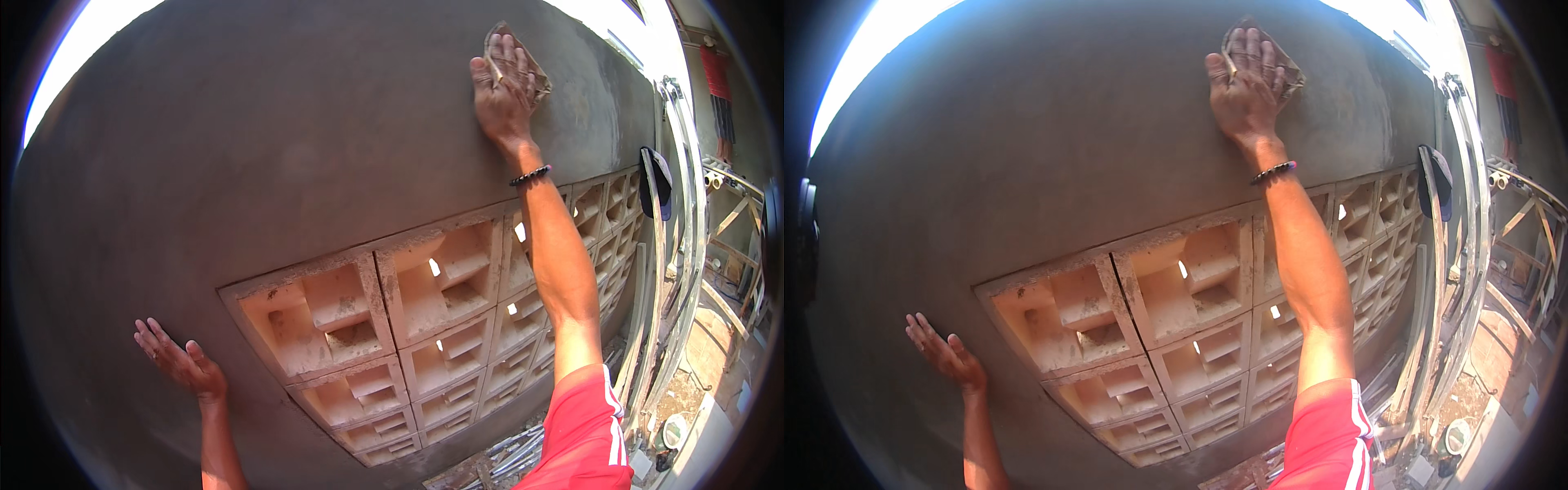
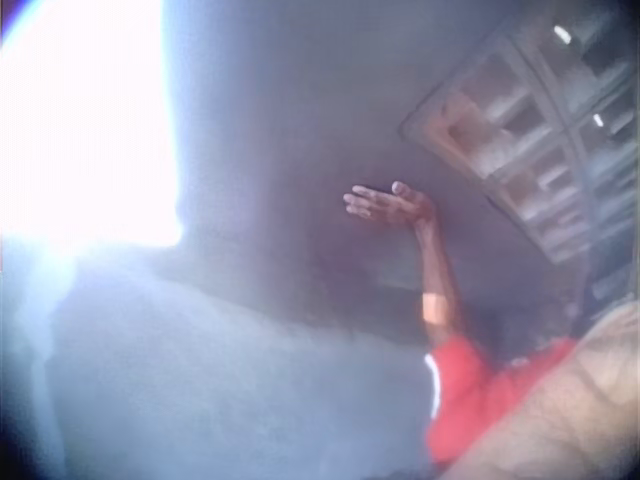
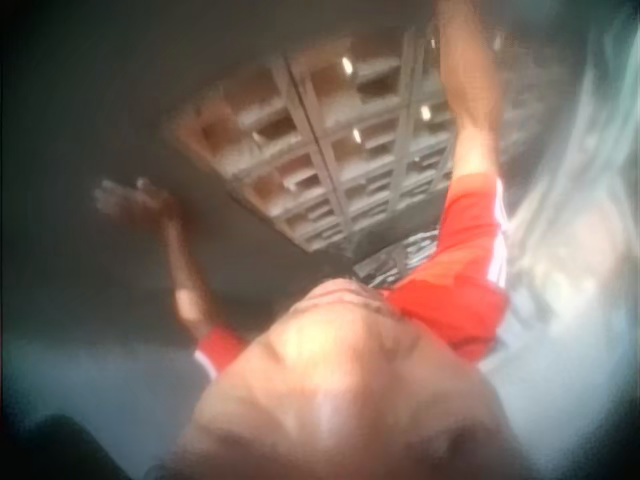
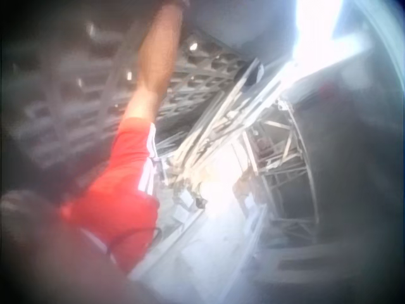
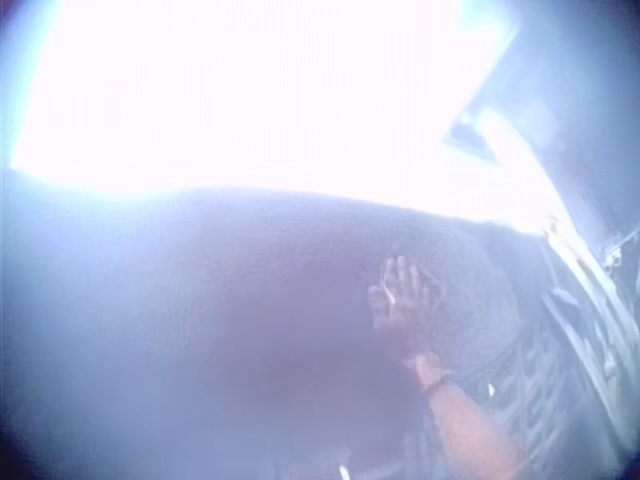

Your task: The person smooths a freshly plastered wall using a brush and then a sanding block. They work on the flat surface and around a decorative lattice section, repeatedly rubbing the surface to even out the texture.

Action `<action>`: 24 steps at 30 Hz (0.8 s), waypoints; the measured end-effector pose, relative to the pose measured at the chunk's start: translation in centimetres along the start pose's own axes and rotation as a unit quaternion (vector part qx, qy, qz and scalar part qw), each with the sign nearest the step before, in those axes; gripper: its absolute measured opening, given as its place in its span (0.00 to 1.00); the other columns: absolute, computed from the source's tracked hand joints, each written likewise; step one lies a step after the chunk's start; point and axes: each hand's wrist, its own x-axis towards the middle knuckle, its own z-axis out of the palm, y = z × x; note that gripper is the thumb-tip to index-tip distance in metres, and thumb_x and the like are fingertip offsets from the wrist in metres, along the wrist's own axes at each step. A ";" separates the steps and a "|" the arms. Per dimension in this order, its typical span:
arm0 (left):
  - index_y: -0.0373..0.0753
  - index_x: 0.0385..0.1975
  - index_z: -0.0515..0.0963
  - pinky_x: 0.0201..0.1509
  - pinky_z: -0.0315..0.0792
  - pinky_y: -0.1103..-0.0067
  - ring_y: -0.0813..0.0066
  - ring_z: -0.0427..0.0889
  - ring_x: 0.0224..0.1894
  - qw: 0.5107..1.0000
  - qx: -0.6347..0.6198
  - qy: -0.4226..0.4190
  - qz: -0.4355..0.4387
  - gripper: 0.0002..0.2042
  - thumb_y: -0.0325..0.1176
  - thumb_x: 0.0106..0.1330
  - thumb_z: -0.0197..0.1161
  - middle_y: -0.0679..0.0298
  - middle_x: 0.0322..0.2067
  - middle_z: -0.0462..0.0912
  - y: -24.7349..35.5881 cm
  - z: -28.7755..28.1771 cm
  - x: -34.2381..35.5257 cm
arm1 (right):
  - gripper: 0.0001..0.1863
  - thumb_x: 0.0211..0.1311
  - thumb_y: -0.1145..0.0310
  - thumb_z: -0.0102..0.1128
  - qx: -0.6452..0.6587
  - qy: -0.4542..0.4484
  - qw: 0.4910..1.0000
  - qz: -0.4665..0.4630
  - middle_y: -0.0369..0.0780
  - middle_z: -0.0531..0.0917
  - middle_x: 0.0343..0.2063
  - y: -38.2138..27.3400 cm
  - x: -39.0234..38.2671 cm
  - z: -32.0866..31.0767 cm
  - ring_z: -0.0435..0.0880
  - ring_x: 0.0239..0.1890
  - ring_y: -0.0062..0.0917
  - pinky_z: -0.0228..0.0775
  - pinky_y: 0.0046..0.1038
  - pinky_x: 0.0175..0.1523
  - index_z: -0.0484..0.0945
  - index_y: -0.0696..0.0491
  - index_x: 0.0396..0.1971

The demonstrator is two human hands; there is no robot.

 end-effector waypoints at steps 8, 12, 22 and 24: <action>0.35 0.70 0.55 0.75 0.43 0.58 0.47 0.47 0.74 1.000 -0.011 0.000 0.015 0.35 0.57 0.74 0.29 0.52 0.72 0.52 -0.9 -0.4 0.6 | 0.33 0.74 0.43 0.23 0.026 -0.060 0.986 -0.152 0.31 0.48 0.74 -11.7 9.0 0.8 0.37 0.77 0.29 0.19 0.40 0.77 0.53 0.44 0.72; 0.34 0.70 0.55 0.75 0.43 0.58 0.48 0.47 0.74 1.000 -0.020 0.000 0.006 0.35 0.58 0.74 0.28 0.51 0.72 0.51 0.2 -0.4 0.9 | 0.36 0.72 0.38 0.30 -0.080 0.019 0.995 0.052 0.40 0.61 0.70 8.5 12.0 -2.3 0.54 0.73 0.33 0.45 0.33 0.75 0.61 0.48 0.69; 0.33 0.70 0.52 0.75 0.40 0.57 0.47 0.44 0.74 1.000 -0.007 -0.012 -0.007 0.37 0.60 0.74 0.28 0.50 0.72 0.49 -0.4 -1.1 0.9 | 0.34 0.70 0.40 0.29 0.032 -0.071 0.996 0.039 0.42 0.76 0.59 -20.7 6.5 -0.3 0.59 0.70 0.43 0.29 0.51 0.75 0.69 0.45 0.64; 0.33 0.71 0.52 0.75 0.39 0.58 0.47 0.43 0.75 0.999 -0.030 -0.013 -0.011 0.37 0.60 0.74 0.29 0.50 0.72 0.49 0.3 -0.1 0.8 | 0.38 0.70 0.39 0.32 0.064 -0.078 0.985 -0.137 0.43 0.55 0.72 -30.0 4.7 3.0 0.47 0.75 0.39 0.29 0.49 0.75 0.59 0.52 0.69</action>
